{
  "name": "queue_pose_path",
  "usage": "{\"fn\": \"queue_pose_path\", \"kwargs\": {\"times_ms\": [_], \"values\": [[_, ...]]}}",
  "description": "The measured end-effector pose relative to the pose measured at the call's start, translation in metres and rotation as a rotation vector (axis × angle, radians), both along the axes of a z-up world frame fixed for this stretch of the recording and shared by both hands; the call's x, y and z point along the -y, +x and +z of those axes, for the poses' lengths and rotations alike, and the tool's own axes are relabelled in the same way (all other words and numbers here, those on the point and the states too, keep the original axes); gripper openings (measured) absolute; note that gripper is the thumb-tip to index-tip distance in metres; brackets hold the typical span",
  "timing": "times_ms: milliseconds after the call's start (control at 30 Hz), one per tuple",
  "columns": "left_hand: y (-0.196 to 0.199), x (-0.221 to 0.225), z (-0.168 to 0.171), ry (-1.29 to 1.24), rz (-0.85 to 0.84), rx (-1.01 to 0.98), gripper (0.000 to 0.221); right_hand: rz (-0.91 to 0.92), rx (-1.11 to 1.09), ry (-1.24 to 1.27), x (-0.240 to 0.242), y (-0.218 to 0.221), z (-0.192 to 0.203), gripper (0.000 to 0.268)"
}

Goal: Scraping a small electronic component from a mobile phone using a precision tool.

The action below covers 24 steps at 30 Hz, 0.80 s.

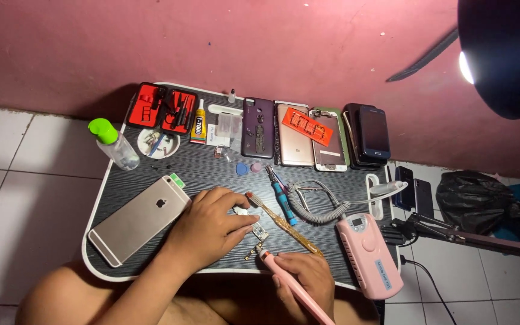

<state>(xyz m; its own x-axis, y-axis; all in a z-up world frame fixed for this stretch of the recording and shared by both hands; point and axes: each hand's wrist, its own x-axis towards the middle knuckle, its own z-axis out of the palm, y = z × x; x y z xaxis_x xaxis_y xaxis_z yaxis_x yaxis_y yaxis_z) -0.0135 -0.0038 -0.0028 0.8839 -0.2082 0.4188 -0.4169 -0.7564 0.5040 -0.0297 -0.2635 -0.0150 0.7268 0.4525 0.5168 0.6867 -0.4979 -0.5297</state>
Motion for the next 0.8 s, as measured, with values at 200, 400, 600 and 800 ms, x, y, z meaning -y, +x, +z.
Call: {"fn": "queue_pose_path", "kwargs": {"times_ms": [200, 400, 600, 800], "values": [[0.001, 0.000, 0.002, 0.010, 0.001, -0.023, 0.019, -0.018, -0.045, 0.002, -0.003, -0.002, 0.008, 0.024], [0.000, 0.000, 0.004, 0.002, 0.004, 0.005, 0.017, 0.005, -0.021, -0.001, -0.003, -0.002, 0.005, 0.022], [0.000, 0.001, 0.005, 0.026, -0.014, 0.028, 0.017, 0.019, -0.022, 0.006, -0.002, -0.001, 0.010, 0.023], [0.001, 0.001, 0.008, 0.026, -0.012, 0.062, 0.015, 0.015, -0.049, 0.023, -0.002, -0.001, 0.008, 0.024]]}}
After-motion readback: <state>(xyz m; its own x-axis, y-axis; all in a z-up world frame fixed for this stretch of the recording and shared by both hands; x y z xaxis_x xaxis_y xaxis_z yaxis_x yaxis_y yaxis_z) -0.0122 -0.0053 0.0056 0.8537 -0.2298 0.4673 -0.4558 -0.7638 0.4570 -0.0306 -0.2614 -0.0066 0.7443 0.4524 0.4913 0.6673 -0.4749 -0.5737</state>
